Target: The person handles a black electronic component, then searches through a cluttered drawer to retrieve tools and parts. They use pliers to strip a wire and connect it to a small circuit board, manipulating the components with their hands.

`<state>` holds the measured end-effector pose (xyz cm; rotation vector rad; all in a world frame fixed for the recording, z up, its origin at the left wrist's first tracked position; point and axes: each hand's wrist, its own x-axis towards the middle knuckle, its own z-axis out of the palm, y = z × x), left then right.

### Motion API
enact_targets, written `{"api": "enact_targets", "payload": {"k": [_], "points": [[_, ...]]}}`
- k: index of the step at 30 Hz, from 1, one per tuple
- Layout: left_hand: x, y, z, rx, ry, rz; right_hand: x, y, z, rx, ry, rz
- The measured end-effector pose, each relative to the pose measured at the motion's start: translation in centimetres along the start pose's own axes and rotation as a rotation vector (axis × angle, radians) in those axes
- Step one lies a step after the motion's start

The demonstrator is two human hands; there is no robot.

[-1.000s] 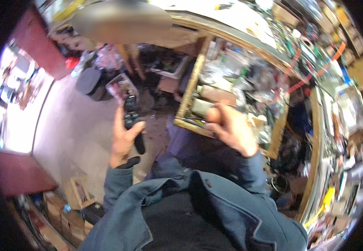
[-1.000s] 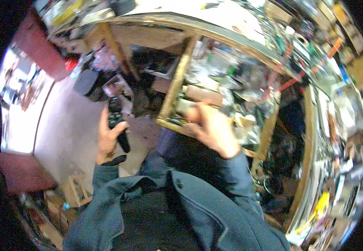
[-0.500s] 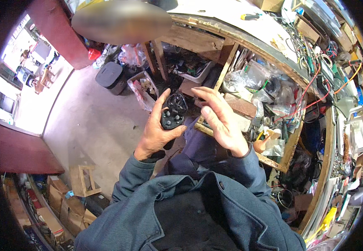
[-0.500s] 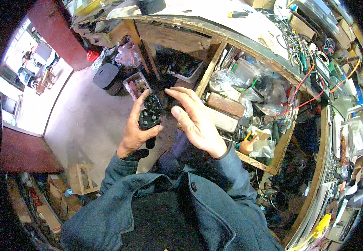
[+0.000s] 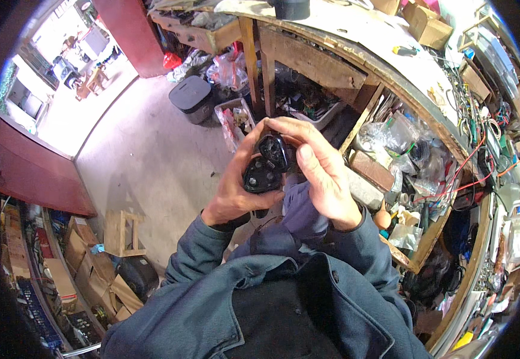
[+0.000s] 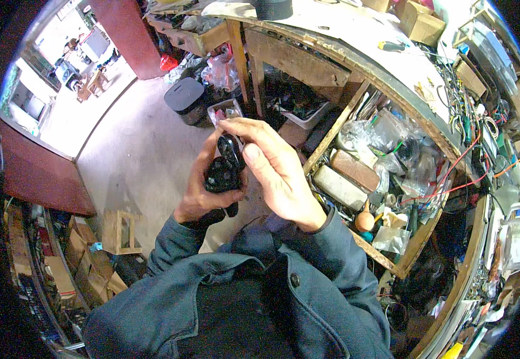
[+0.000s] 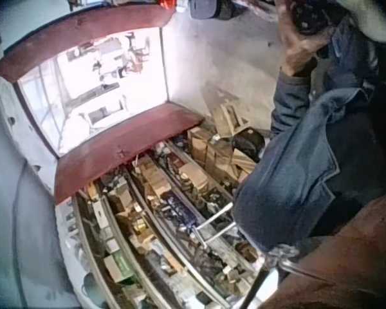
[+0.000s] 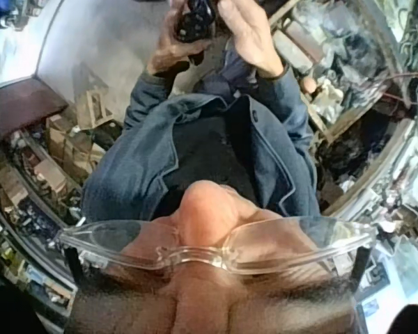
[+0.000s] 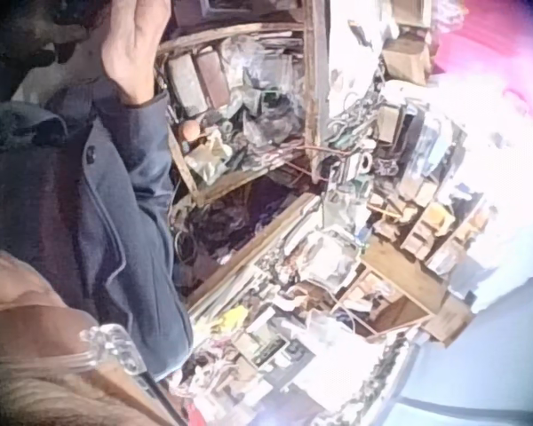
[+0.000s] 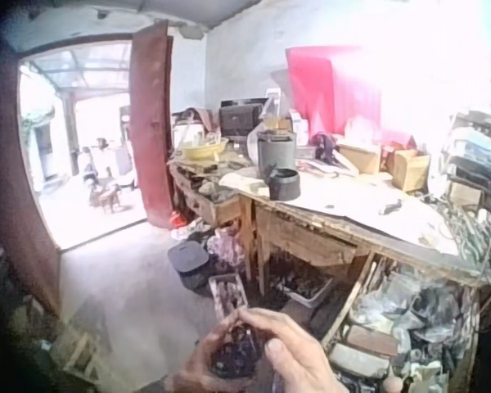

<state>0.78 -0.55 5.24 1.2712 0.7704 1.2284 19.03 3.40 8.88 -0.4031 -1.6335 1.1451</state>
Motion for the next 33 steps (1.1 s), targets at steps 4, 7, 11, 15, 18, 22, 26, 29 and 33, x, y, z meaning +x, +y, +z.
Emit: {"api": "enact_targets", "payload": {"k": [4,7,11,15,18,22,26,29,33], "points": [[-0.4,-0.6,-0.4,0.071,-0.022,-0.031,0.0,0.6,0.1,0.081,0.005,0.104],[-0.2,-1.4,-1.3,0.338,-0.053,0.069,0.6,0.7,-0.9,-0.191,-0.184,-0.077],[0.6,-1.0,-0.9,0.276,-0.079,0.079,1.1,-0.2,0.0,-0.486,-0.28,-0.157],[0.7,-1.6,-1.2,0.374,-0.106,0.079,0.6,0.1,-0.4,-0.599,-0.355,-0.159],[0.4,-1.7,-1.1,0.256,-0.108,0.001,0.6,0.9,-1.2,-0.589,-0.416,-0.167],[0.1,-1.8,-0.7,0.068,-0.102,-0.093,0.0,1.1,-1.7,-0.512,-0.461,-0.101],[0.1,-2.9,-1.1,0.2,-0.089,-0.021,-0.4,1.4,-1.7,-0.486,-0.424,-0.086],[0.6,-2.7,-1.1,0.236,-0.003,-0.007,-1.2,0.9,-2.0,-0.454,-0.272,0.001],[1.5,-1.0,0.7,0.054,0.166,-0.056,-5.2,3.1,-2.8,-0.329,0.176,0.255]]}}
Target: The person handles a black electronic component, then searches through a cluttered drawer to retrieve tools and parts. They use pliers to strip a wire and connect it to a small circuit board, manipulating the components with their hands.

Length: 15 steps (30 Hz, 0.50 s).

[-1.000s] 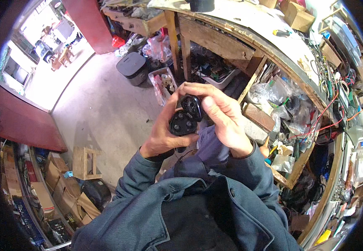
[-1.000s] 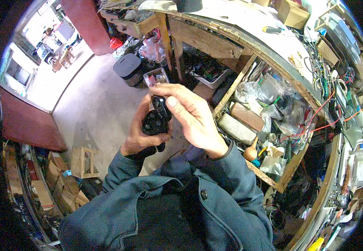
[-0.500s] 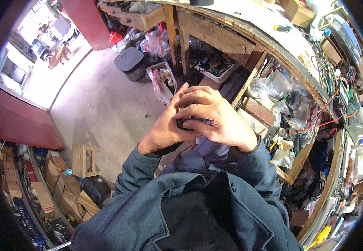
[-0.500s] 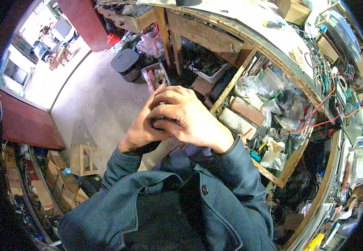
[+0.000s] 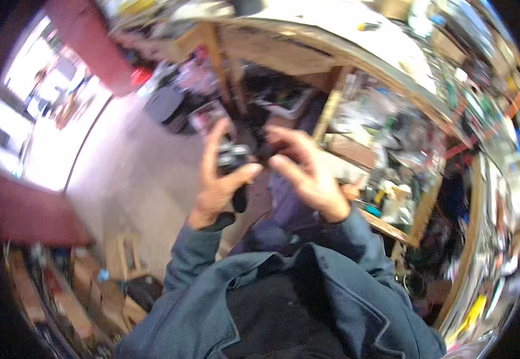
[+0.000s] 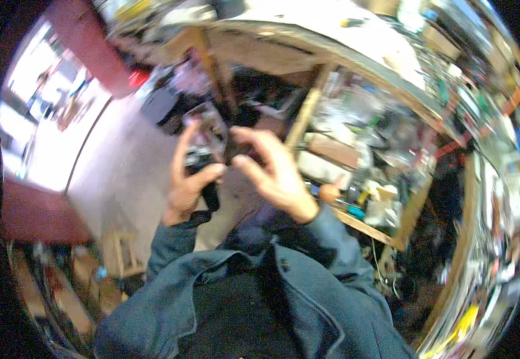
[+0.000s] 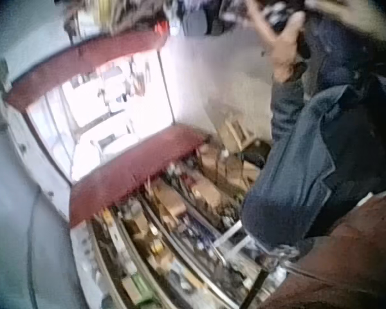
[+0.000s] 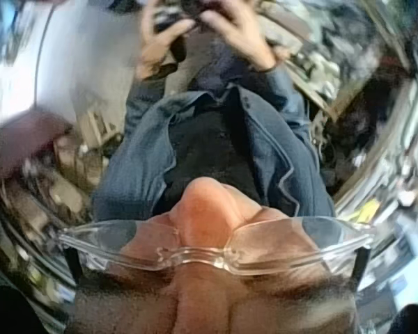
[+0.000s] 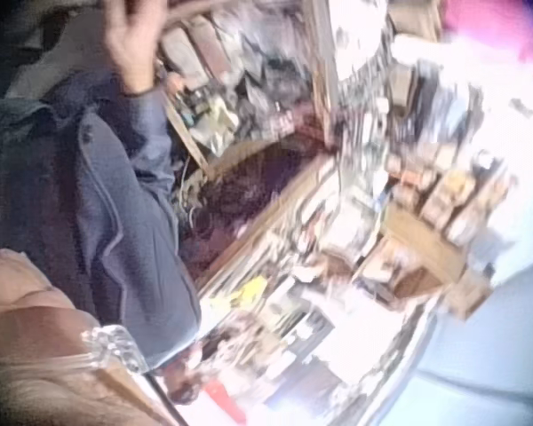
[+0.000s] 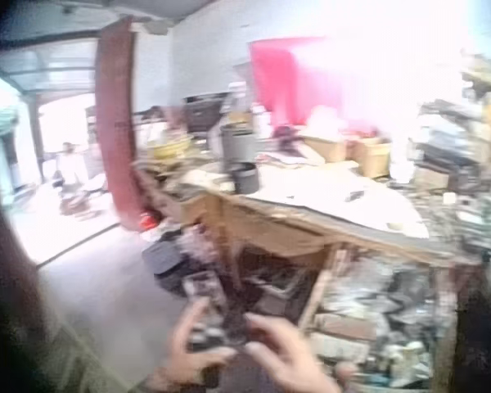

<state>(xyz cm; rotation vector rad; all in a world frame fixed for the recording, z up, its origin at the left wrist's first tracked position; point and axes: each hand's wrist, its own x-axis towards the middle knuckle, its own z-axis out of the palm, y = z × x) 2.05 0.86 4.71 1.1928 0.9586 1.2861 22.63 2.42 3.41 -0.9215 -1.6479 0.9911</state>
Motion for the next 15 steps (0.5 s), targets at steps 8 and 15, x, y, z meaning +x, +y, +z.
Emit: {"api": "enact_targets", "payload": {"k": [8,15], "points": [[4.0,-1.0,4.9,-0.398,0.087,0.029,-3.5,-1.9,0.1,0.046,-0.107,0.152],[4.4,-2.8,11.5,-0.339,-0.299,0.087,-6.0,-2.7,-5.3,0.189,0.212,0.207]]}}
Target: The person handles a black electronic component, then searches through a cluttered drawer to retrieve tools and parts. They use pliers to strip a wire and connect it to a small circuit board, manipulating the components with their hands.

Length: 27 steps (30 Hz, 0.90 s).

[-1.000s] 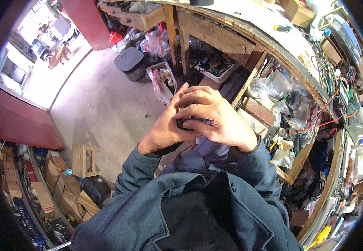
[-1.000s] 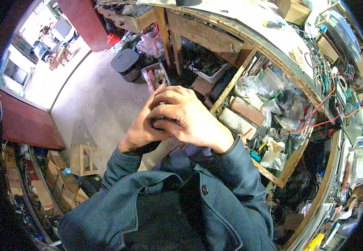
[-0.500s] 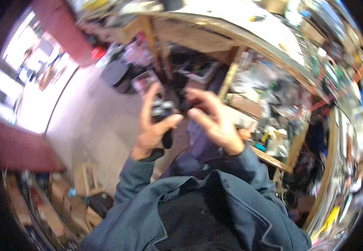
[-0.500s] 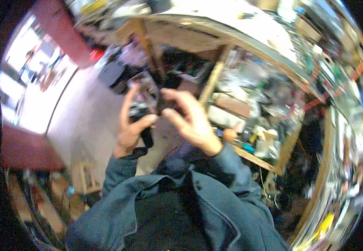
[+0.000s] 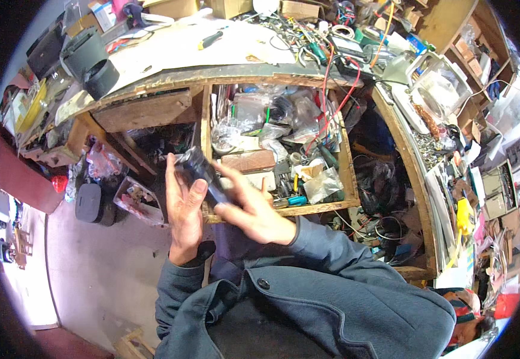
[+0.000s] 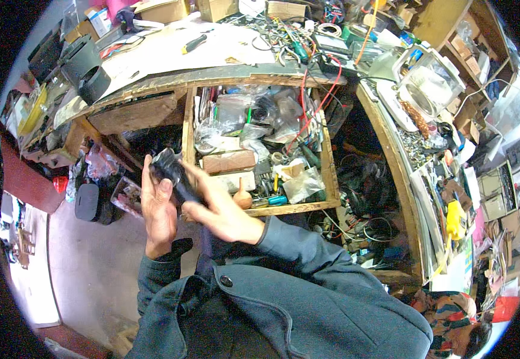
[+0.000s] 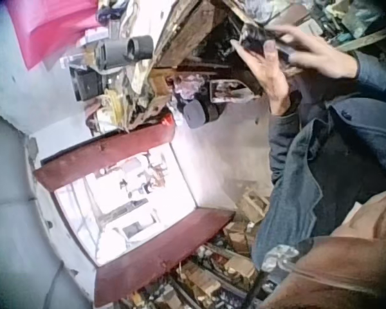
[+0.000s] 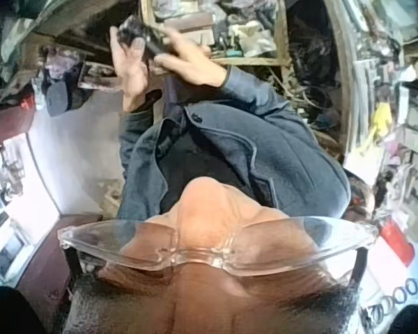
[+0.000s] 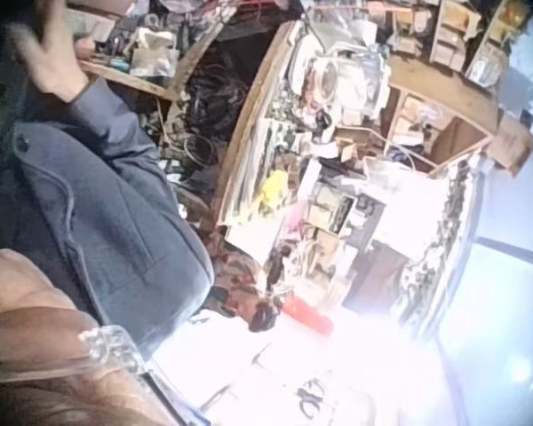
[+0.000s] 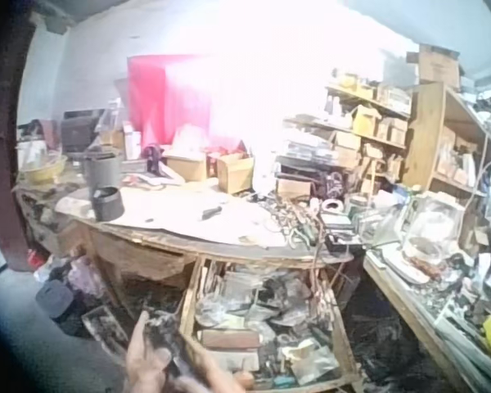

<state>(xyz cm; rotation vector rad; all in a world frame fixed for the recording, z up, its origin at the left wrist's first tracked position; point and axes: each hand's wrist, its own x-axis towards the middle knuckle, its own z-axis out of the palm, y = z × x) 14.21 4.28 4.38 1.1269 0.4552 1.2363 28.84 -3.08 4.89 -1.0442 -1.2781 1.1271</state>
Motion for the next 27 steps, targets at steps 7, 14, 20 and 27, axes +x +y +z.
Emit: {"api": "enact_targets", "payload": {"k": [7,14,20,27], "points": [[-0.4,-2.6,-5.5,0.461,0.112,0.066,3.5,1.2,-13.6,-0.573,0.354,-0.132],[-0.5,-1.5,-9.5,-0.485,0.255,-0.384,5.8,5.1,-22.6,-1.618,0.451,0.094],[0.0,1.2,-10.3,-0.808,0.134,-0.263,6.4,3.6,-20.4,-1.806,0.336,0.109],[1.1,1.4,-8.6,-0.849,0.086,-0.289,8.2,-4.0,-8.7,-1.154,0.192,-0.397]]}}
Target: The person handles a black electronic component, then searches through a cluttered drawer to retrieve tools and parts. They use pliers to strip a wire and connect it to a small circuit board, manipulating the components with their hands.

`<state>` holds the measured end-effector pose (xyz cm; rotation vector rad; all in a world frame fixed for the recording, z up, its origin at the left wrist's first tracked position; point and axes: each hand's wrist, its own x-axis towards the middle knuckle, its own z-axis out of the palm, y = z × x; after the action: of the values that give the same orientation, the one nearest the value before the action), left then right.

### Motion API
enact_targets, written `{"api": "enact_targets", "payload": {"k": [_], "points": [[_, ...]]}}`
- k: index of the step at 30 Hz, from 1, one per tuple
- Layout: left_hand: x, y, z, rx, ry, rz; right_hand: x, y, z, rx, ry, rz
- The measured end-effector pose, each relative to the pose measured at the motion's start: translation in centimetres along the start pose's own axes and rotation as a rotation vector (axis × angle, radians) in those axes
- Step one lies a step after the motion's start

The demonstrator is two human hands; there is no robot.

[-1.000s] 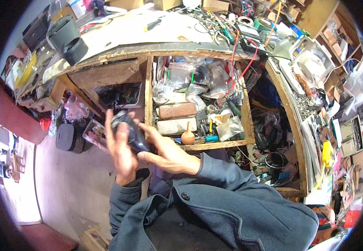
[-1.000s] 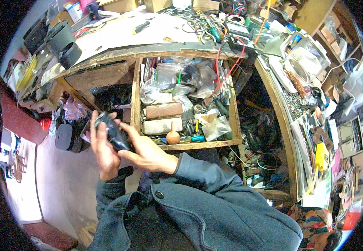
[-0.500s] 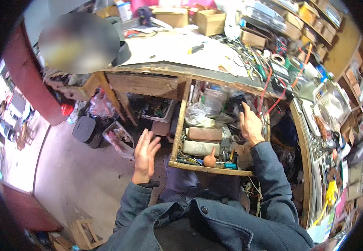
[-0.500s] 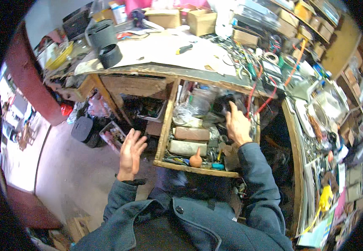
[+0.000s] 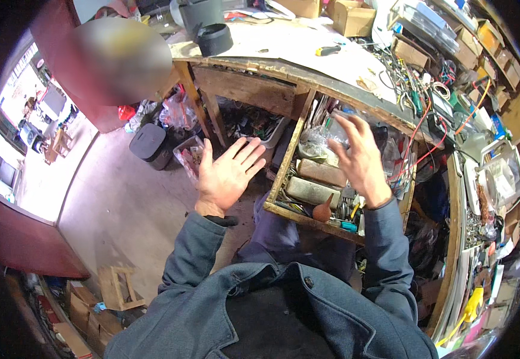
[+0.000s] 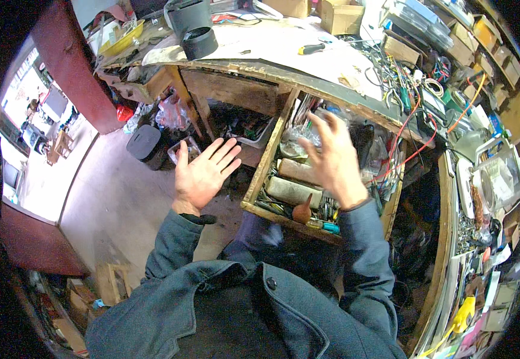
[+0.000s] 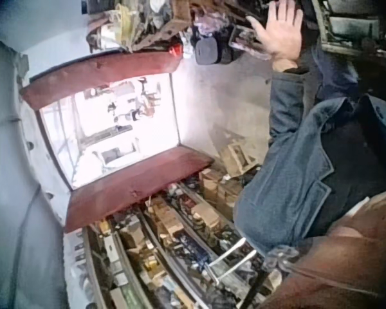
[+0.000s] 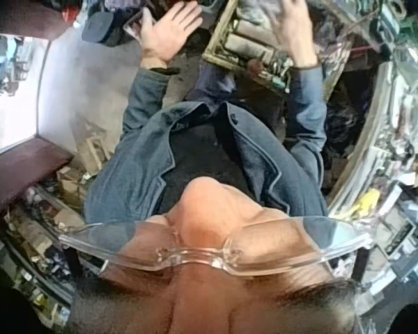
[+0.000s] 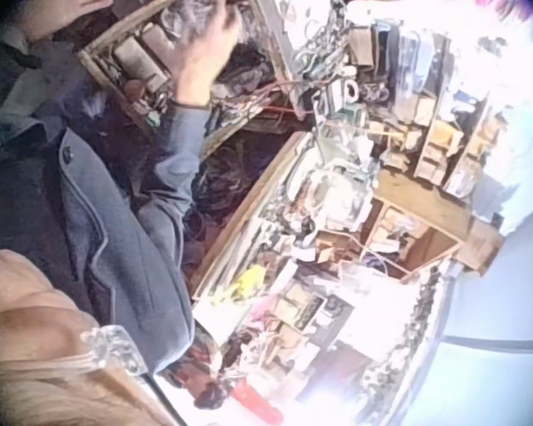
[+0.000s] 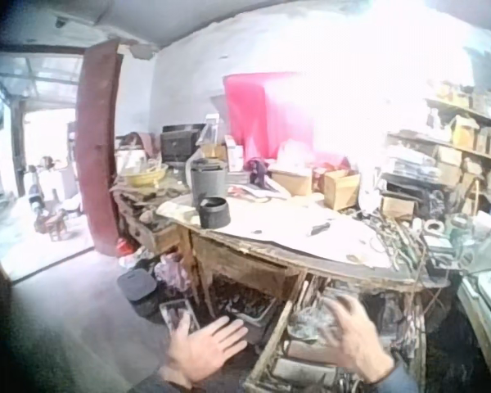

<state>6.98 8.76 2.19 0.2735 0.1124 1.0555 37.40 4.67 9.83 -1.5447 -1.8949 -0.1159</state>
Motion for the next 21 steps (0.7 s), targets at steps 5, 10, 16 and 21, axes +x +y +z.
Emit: {"api": "enact_targets", "payload": {"k": [5,10,16,21], "points": [[1.5,-3.9,2.4,-0.391,-0.536,-0.008,2.6,-13.2,2.1,0.529,0.368,-0.459],[-3.2,0.1,3.1,0.018,0.21,0.015,-0.3,-10.8,15.0,0.483,-0.115,-0.455],[-6.9,3.3,4.1,0.041,-0.385,-0.004,-0.2,-10.6,16.1,1.361,-0.237,0.493],[-5.0,1.6,-5.7,0.436,0.066,0.104,-1.6,-15.7,13.2,1.657,-0.565,0.384]]}}
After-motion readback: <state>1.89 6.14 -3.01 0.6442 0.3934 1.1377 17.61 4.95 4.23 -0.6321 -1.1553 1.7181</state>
